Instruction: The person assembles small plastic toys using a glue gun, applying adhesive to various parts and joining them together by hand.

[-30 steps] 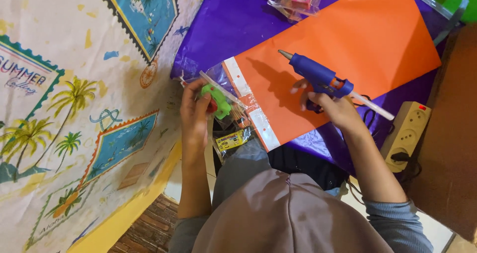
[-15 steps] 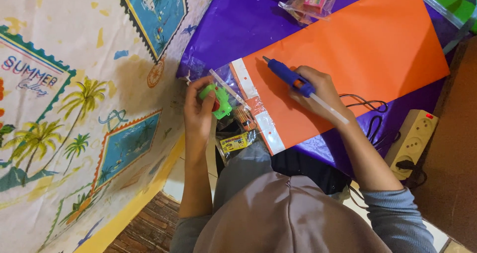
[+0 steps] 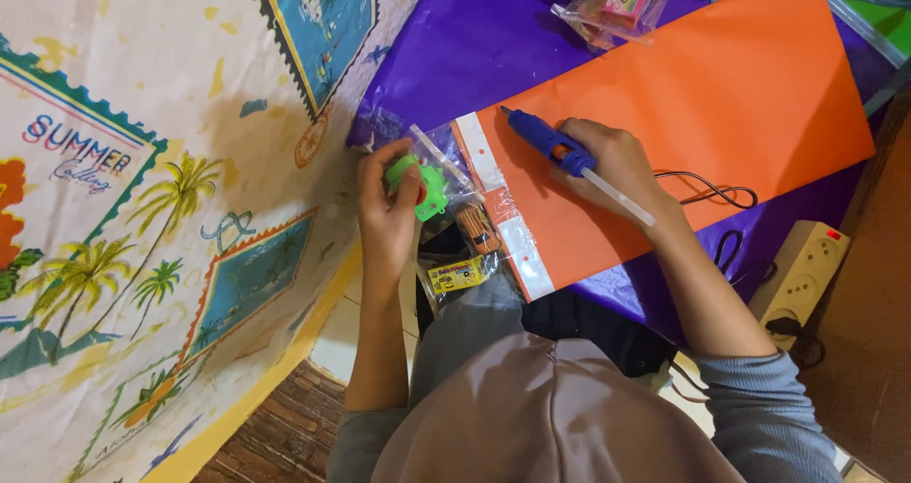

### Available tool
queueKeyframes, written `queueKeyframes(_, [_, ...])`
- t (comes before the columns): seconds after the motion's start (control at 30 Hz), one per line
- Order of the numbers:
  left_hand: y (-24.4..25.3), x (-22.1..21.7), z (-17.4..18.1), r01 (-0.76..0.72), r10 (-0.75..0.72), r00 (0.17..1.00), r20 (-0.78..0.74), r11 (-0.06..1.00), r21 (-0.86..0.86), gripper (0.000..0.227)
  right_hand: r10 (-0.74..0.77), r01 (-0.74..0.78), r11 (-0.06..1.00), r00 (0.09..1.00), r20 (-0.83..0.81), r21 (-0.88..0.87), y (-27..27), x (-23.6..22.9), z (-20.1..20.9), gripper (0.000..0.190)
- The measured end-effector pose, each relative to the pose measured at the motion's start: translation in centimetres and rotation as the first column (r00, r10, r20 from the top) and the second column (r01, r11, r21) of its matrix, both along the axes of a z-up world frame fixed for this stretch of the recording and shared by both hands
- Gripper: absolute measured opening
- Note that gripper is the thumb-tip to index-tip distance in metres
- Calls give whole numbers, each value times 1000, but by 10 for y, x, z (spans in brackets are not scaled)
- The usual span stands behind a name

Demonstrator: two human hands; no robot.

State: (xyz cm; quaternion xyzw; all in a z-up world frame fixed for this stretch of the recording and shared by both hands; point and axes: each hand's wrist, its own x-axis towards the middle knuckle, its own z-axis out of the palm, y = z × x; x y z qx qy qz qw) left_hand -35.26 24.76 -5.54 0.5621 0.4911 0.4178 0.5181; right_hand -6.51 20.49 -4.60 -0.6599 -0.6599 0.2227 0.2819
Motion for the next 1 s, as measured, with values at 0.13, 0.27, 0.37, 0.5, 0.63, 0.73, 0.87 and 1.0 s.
queueKeyframes(0.13, [1, 5, 6, -20, 20, 1000, -2, 1000, 17, 29, 5, -5, 1000, 1000, 14, 2, 3, -1, 1, 20])
queueKeyframes(0.27, [2, 5, -2, 1, -1, 1000, -25, 999, 34, 30, 11, -10, 1000, 999, 30, -13, 6, 1, -3, 19])
queueKeyframes(0.37, [1, 6, -7, -9, 10, 1000, -30, 999, 36, 30, 12, -10, 999, 999, 38, -36, 6, 3, -7, 19])
queueKeyframes(0.5, [1, 10, -7, -8, 10, 999, -52, 1000, 27, 32, 10, -9, 999, 999, 31, -52, 9, 4, -8, 20])
queueKeyframes(0.63, [0, 11, -8, -5, 5, 999, -38, 1000, -3, 32, 20, -19, 998, 1000, 16, -60, 8, 10, -22, 30])
queueKeyframes(0.73, [-1, 13, -4, -3, 3, 999, -48, 1000, -17, 31, 6, -4, 997, 1000, 17, -71, 7, 10, -24, 30])
queueKeyframes(0.87, [-1, 14, -6, -10, 8, 998, -56, 999, -37, 31, -5, 6, 996, 1000, 11, -93, 7, 10, -25, 30])
queueKeyframes(1.0, [-2, 14, -10, -16, 13, 998, -59, 999, -43, 32, 9, -7, 994, 1000, 20, -107, 7, 13, -27, 33])
